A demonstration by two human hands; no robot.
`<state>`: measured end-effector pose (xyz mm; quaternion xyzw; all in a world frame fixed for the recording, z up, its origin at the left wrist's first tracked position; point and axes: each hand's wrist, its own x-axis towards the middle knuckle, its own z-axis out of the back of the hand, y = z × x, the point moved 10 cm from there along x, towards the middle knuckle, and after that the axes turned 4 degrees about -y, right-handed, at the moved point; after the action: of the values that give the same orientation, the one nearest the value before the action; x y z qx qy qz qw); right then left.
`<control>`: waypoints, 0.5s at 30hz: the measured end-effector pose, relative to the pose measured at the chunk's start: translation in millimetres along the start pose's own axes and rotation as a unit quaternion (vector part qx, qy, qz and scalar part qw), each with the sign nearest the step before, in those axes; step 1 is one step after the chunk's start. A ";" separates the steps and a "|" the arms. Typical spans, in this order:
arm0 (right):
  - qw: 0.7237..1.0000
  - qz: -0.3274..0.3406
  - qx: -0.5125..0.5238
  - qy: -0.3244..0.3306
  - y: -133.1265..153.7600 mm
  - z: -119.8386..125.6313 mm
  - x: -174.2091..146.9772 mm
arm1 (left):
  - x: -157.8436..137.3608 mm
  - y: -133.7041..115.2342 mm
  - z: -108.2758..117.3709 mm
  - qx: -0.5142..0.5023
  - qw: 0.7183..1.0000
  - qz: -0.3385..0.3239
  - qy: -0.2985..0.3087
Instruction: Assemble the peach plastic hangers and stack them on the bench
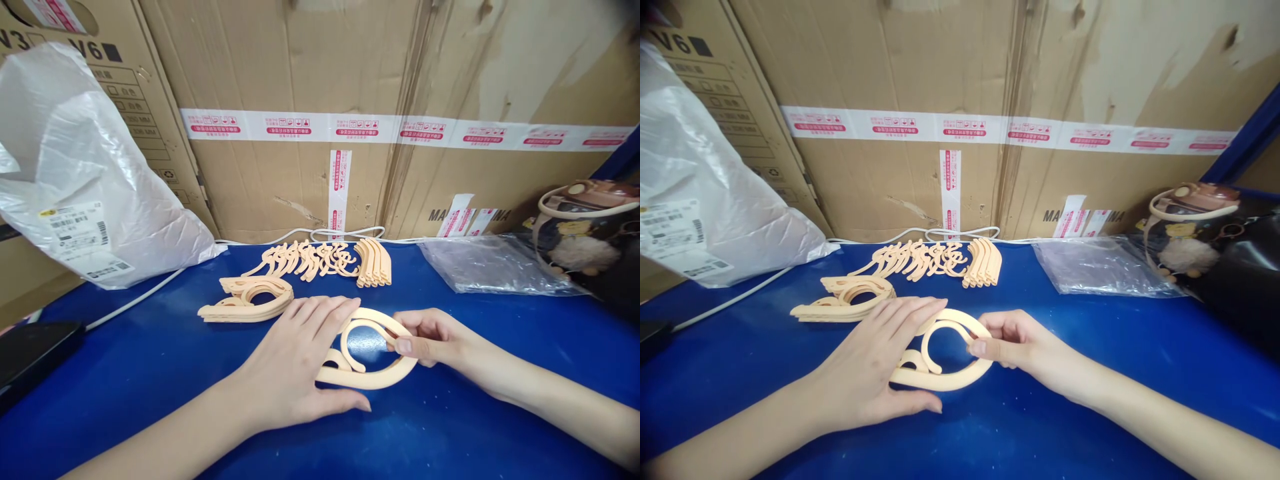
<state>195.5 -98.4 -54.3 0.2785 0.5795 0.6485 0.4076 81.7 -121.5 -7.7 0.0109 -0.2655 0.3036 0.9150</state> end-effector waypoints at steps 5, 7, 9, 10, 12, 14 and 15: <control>1.000 0.004 -0.006 0.004 0.9 -1.9 0.2 | -1.6 3.4 -3.5 -0.022 1.000 0.004 0.006; 1.000 0.000 -0.011 0.004 -0.3 -1.8 0.6 | -1.6 3.5 -3.3 -0.028 1.000 0.001 0.003; 1.000 -0.005 -0.013 0.001 -1.3 -1.1 1.3 | -1.4 3.9 -2.5 -0.036 0.999 0.007 0.002; 1.000 -0.005 -0.012 0.001 -1.3 -1.1 1.7 | -1.3 4.5 -2.4 -0.042 0.999 0.014 0.005; 1.000 -0.001 -0.010 0.004 0.1 -1.6 2.2 | -1.0 6.1 -2.2 -0.055 0.998 0.032 0.011; 1.000 0.003 -0.013 0.005 1.1 -1.0 2.4 | -0.2 7.4 -1.7 -0.062 0.997 0.050 0.016; 1.000 0.005 -0.015 0.004 1.4 -0.3 2.4 | 0.5 7.2 -1.0 -0.063 0.996 0.056 0.017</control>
<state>193.8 -96.5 -53.3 0.2725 0.5696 0.6604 0.4063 78.5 -115.2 -9.3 -0.0670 -0.2692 0.3371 0.8997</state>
